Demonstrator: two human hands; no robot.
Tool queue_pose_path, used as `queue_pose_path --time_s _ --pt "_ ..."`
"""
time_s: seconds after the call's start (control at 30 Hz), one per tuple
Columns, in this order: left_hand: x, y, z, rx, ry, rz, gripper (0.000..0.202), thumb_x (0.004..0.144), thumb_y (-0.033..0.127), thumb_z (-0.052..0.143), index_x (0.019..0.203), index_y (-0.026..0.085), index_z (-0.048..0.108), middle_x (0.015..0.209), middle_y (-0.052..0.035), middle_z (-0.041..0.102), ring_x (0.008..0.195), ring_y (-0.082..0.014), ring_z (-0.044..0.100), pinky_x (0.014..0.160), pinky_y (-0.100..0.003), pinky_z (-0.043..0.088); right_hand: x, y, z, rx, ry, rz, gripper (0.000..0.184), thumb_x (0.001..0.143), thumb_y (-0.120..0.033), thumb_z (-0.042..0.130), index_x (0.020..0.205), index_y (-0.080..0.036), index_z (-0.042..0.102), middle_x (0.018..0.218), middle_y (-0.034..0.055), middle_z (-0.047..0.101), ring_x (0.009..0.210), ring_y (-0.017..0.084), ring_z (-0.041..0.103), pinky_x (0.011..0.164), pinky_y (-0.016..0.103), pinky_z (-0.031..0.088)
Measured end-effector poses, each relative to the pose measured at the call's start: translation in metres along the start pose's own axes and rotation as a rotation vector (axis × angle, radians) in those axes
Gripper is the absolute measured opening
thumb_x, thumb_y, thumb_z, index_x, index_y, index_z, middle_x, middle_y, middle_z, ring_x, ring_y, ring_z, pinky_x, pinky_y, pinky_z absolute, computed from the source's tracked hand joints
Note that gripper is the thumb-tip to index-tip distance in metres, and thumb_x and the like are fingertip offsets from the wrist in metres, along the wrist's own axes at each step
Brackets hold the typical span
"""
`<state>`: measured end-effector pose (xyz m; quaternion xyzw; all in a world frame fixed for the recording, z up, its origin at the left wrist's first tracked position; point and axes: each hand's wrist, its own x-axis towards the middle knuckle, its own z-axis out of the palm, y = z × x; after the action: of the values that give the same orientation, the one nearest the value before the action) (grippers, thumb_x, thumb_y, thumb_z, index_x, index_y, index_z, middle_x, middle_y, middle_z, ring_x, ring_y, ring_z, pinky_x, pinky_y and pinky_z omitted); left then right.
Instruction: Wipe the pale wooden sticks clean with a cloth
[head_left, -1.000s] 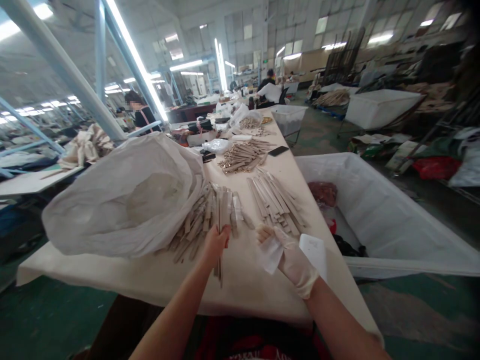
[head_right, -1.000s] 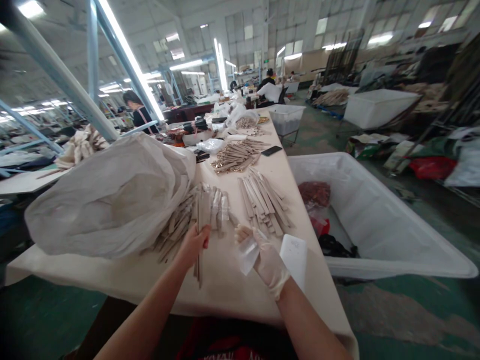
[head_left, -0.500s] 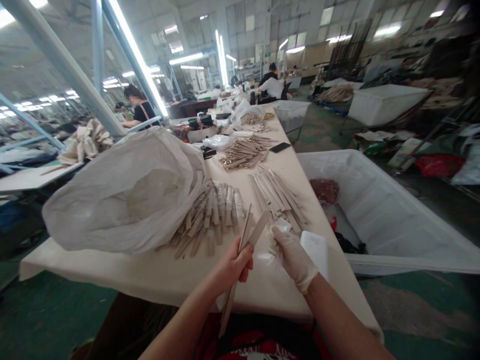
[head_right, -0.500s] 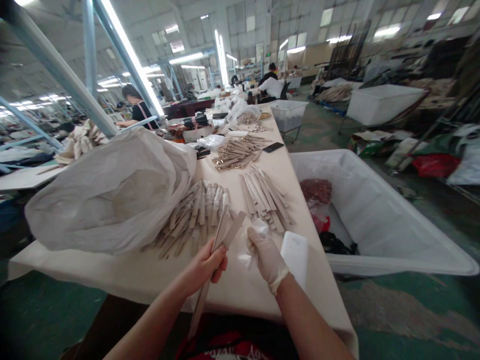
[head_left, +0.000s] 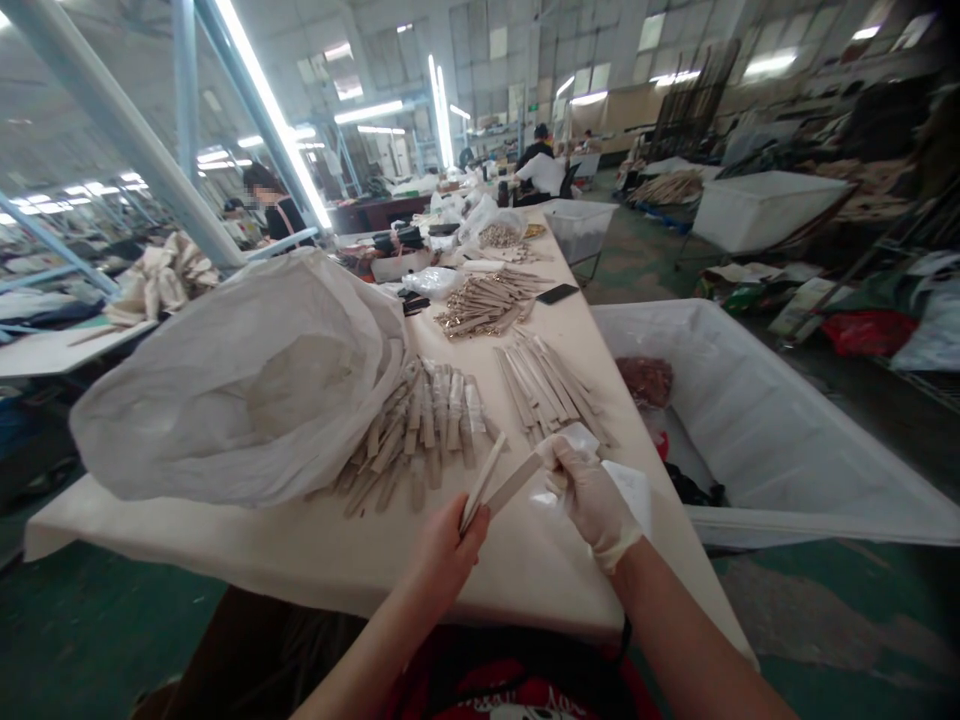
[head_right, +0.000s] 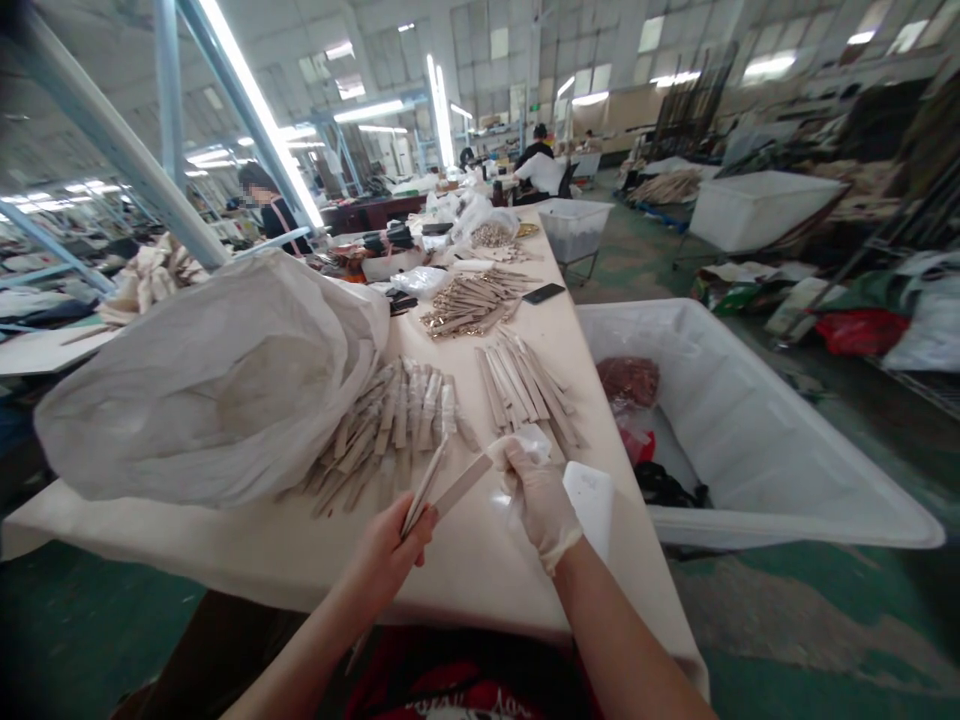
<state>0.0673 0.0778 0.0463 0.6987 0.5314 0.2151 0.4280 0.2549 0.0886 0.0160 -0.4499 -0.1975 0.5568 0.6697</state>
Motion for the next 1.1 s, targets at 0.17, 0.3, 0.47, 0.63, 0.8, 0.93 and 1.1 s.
queue_pose_path --time_s 0.17,0.3,0.47,0.63,0.8,0.93,1.1 --pt "0.008 0.005 0.0 0.042 -0.044 0.003 0.028 0.082 0.041 0.04 0.066 0.019 0.043 0.051 0.0045 0.044 0.047 -0.0095 0.046 0.047 -0.02 0.031 -0.011 0.013 0.005 -0.277 0.013 -0.116 0.03 0.064 -0.045 0.067 0.061 -0.018 0.054 0.052 -0.0049 0.044 0.047 0.009 0.035 0.045 0.024 0.026" --pt "0.016 0.0 0.002 -0.028 -0.114 -0.028 0.027 0.081 0.041 0.038 0.069 0.018 0.044 0.054 0.0035 0.048 0.046 -0.0086 0.046 0.045 -0.019 0.032 -0.019 0.021 0.011 -0.376 -0.154 -0.01 0.035 0.066 -0.048 0.064 0.057 -0.016 0.052 0.048 -0.0041 0.044 0.044 0.009 0.033 0.044 0.024 0.023" --pt "0.018 -0.014 0.003 -0.194 -0.185 -0.089 0.027 0.079 0.041 0.038 0.085 0.016 0.045 0.053 0.0059 0.046 0.038 -0.0063 0.037 0.039 -0.018 0.028 -0.019 0.025 0.011 -0.109 -0.013 0.073 0.035 0.064 -0.05 0.066 0.077 -0.019 0.055 0.054 -0.0042 0.05 0.043 0.01 0.038 0.043 0.024 0.026" --pt "0.019 -0.018 -0.002 -0.18 0.02 -0.027 0.023 0.077 0.039 0.044 0.074 0.017 0.046 0.045 0.0086 0.038 0.038 -0.005 0.031 0.04 -0.017 0.025 -0.026 0.031 0.019 -0.301 -0.209 0.126 0.038 0.068 -0.049 0.063 0.055 -0.017 0.049 0.046 -0.0061 0.035 0.042 0.007 0.026 0.041 0.023 0.018" --pt "0.013 -0.03 0.003 -0.197 0.024 -0.074 0.026 0.073 0.041 0.05 0.064 0.017 0.043 0.044 0.0089 0.034 0.039 -0.0048 0.03 0.04 -0.017 0.024 -0.014 0.023 0.014 0.05 0.058 0.048 0.034 0.068 -0.053 0.06 0.069 -0.018 0.057 0.041 -0.011 0.019 0.037 0.006 0.012 0.038 0.022 0.013" --pt "0.024 -0.032 0.018 -0.236 0.17 -0.107 0.029 0.071 0.044 0.05 0.063 0.018 0.041 0.043 0.0093 0.033 0.038 -0.0047 0.03 0.039 -0.017 0.024 -0.023 0.039 0.029 0.131 -0.033 0.187 0.042 0.065 -0.054 0.061 0.05 -0.018 0.044 0.041 -0.0094 0.024 0.037 0.005 0.017 0.038 0.021 0.018" --pt "0.041 -0.027 0.007 -0.219 0.141 -0.116 0.025 0.073 0.041 0.045 0.066 0.018 0.04 0.041 0.0097 0.034 0.034 -0.0047 0.029 0.037 -0.017 0.023 -0.012 0.041 0.021 0.11 0.005 0.148 0.035 0.066 -0.05 0.065 0.072 -0.016 0.056 0.043 -0.0114 0.022 0.037 0.004 0.014 0.036 0.018 0.013"
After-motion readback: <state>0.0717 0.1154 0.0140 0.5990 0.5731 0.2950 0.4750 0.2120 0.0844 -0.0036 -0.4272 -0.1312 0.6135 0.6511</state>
